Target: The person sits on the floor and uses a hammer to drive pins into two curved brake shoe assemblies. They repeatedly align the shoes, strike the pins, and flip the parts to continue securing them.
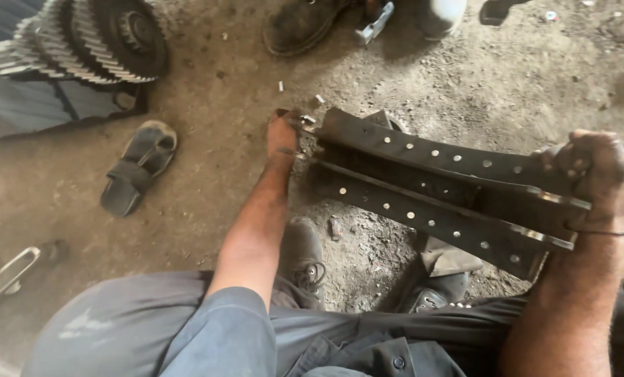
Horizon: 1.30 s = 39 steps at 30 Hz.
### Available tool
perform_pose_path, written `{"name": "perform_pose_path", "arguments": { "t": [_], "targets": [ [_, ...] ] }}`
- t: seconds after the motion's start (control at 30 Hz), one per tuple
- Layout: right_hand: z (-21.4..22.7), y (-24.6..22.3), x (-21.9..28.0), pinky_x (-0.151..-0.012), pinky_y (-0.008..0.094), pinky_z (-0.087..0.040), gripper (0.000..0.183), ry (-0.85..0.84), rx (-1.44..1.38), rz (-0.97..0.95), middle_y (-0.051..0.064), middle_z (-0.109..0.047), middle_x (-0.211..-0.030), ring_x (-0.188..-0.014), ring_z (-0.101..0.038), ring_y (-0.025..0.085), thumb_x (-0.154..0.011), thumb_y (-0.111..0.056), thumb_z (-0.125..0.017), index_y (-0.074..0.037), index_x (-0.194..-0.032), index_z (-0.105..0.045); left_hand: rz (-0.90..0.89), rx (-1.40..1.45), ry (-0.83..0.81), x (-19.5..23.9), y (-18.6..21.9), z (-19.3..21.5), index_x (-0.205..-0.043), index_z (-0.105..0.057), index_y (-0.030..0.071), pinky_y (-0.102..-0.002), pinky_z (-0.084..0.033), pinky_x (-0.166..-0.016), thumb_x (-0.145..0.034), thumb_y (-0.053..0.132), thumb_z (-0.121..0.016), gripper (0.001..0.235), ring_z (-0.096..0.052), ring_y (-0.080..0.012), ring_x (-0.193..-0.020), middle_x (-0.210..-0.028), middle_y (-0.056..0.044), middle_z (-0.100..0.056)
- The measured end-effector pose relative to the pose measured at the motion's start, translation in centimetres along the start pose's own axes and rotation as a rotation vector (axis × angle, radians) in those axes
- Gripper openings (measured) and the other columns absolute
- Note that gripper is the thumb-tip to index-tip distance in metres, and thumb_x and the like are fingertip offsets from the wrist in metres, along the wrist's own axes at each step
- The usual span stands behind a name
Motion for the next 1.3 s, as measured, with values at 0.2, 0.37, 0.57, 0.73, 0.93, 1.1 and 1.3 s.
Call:
{"name": "perform_pose_path", "arguments": {
  "t": [0.2, 0.37, 0.57, 0.73, 0.93, 1.1, 1.3],
  "targets": [
    [0.2, -0.7, 0.6, -0.066, 0.042, -0.057, 0.013, 0.078, 0.09, 0.034, 0.011, -0.058, -0.074, -0.063, -0.058, 0.02, -0.092, 0.0, -0.056, -0.001, -0.082, -0.064, 0.062, 0.043, -0.037, 1.6, 1.8, 0.2, -0.107, -0.075, 0.011, -0.043, -0.055, -0.086, -0.091, 0.011, -0.061, 0.021, -0.071, -0.0353, -0.1, -0.112, -0.019, -0.073],
    [-0.4, -0.7, 1.0, -0.068, 0.042, -0.056, 0.018, 0.066, -0.015, 0.003, 0.011, -0.055, -0.071, -0.063, -0.055, 0.021, -0.095, 0.0, -0.059, 0.001, -0.077, -0.062, 0.314, 0.744, -0.388, 2.4, 1.8, -4.3, -0.12, -0.066, 0.004, -0.038, -0.056, -0.072, -0.098, 0.02, -0.062, 0.027, -0.067, -0.0317, -0.093, -0.111, -0.023, -0.068],
    [-0.2, -0.4, 1.0, -0.068, 0.041, -0.057, 0.015, 0.059, -0.033, -0.003, 0.01, -0.055, -0.071, -0.064, -0.056, 0.02, -0.095, -0.002, -0.058, 0.0, -0.081, -0.064, 0.725, 1.42, -0.695, 9.1, 5.5, -5.5, -0.127, -0.068, 0.006, -0.037, -0.058, -0.091, -0.098, 0.037, -0.058, 0.044, -0.069, -0.0258, -0.108, -0.123, -0.014, -0.072],
    [0.0, -0.5, 1.0, -0.066, 0.041, -0.056, 0.02, 0.041, 0.038, 0.031, 0.008, -0.055, -0.069, -0.064, -0.058, 0.02, -0.094, -0.003, -0.058, -0.006, -0.074, -0.057, 0.662, 1.37, -0.658, 9.5, 7.9, -4.7, -0.131, -0.066, 0.005, -0.039, -0.057, -0.1, -0.102, 0.037, -0.059, 0.044, -0.068, -0.0263, -0.116, -0.129, -0.013, -0.07],
    [0.3, 0.3, 0.6, -0.064, 0.042, -0.053, 0.028, 0.001, 0.015, 0.04, 0.007, -0.049, -0.062, -0.056, -0.052, 0.018, -0.096, -0.002, -0.058, -0.007, -0.069, -0.055, 0.613, 1.489, -0.749, 8.3, 8.5, -4.1, -0.134, -0.065, 0.007, -0.039, -0.055, -0.106, -0.103, 0.032, -0.061, 0.04, -0.065, -0.0241, -0.121, -0.133, -0.011, -0.068],
    [0.7, 0.3, 0.5, -0.066, 0.044, -0.054, 0.028, 0.006, 0.015, 0.055, 0.008, -0.05, -0.063, -0.056, -0.052, 0.017, -0.096, -0.002, -0.058, -0.007, -0.068, -0.054, 0.552, 1.388, -0.665, 9.7, 11.0, -1.7, -0.134, -0.066, 0.005, -0.039, -0.051, -0.111, -0.099, 0.04, -0.061, 0.05, -0.064, -0.0265, -0.127, -0.136, -0.014, -0.068],
    [0.9, 0.4, 0.5, -0.064, 0.044, -0.056, 0.018, 0.042, 0.019, 0.034, 0.007, -0.05, -0.068, -0.06, -0.054, 0.019, -0.094, -0.003, -0.06, -0.006, -0.076, -0.062, 0.463, 1.317, -0.589, 9.7, 14.6, 1.9, -0.137, -0.063, 0.006, -0.04, -0.049, -0.116, -0.097, 0.043, -0.062, 0.054, -0.062, -0.0277, -0.13, -0.137, -0.014, -0.066]
  ]
}}
Point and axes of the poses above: each hand's wrist, its own x-axis away from the middle knuckle, its own z-axis out of the back of the hand, y = z × x, the point moved 7 cm from there along -x, towards the middle knuckle
